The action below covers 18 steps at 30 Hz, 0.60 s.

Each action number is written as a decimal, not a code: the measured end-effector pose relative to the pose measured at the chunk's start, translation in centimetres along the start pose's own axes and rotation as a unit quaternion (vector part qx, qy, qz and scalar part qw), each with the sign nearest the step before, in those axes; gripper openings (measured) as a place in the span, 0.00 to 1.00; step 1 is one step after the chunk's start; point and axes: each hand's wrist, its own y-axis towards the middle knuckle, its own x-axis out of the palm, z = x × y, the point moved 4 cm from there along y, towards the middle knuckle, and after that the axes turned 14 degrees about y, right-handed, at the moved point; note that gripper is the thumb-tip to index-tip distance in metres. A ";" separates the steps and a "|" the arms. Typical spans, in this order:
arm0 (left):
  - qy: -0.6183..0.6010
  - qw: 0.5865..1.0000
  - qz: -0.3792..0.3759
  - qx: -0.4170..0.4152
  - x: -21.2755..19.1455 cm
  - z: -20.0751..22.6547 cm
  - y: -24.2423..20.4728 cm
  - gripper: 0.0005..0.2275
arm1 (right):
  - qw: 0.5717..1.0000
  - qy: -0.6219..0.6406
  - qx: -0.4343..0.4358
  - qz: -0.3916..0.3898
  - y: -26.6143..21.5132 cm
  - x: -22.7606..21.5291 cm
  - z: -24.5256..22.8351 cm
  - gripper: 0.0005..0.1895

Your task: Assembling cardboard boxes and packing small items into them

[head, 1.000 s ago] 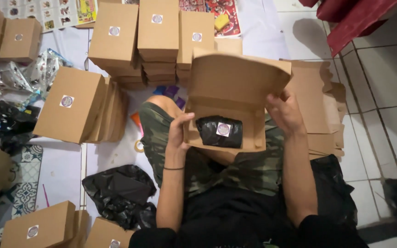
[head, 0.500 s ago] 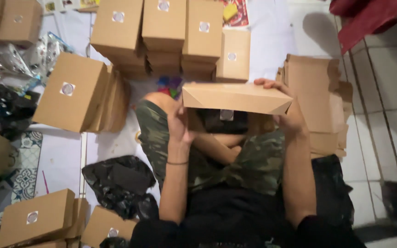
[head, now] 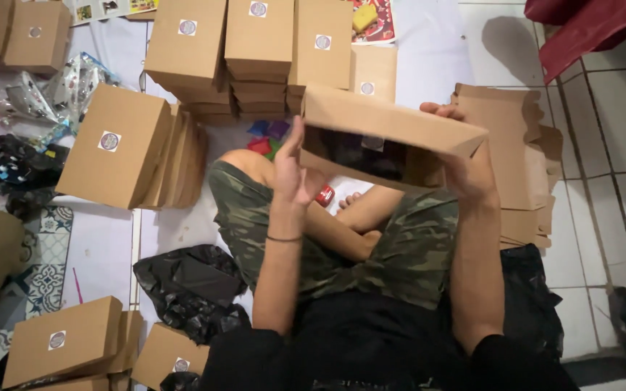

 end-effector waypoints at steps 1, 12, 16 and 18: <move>0.001 1.000 -0.002 0.001 1.9 -0.2 -1.1 0.23 | 1.000 0.000 -0.002 -0.001 -0.3 -0.2 0.4 0.29; 0.110 0.962 0.043 0.245 3.1 -2.1 -2.2 0.21 | 0.993 0.017 0.009 0.113 0.2 2.6 -1.7 0.24; 0.126 0.962 0.029 0.239 2.6 -1.3 -2.0 0.20 | 0.998 0.006 -0.005 0.064 0.3 2.6 -1.9 0.22; 0.122 0.961 0.028 0.246 2.8 -0.8 -1.9 0.18 | 1.000 -0.001 -0.024 0.015 0.6 2.4 -1.8 0.23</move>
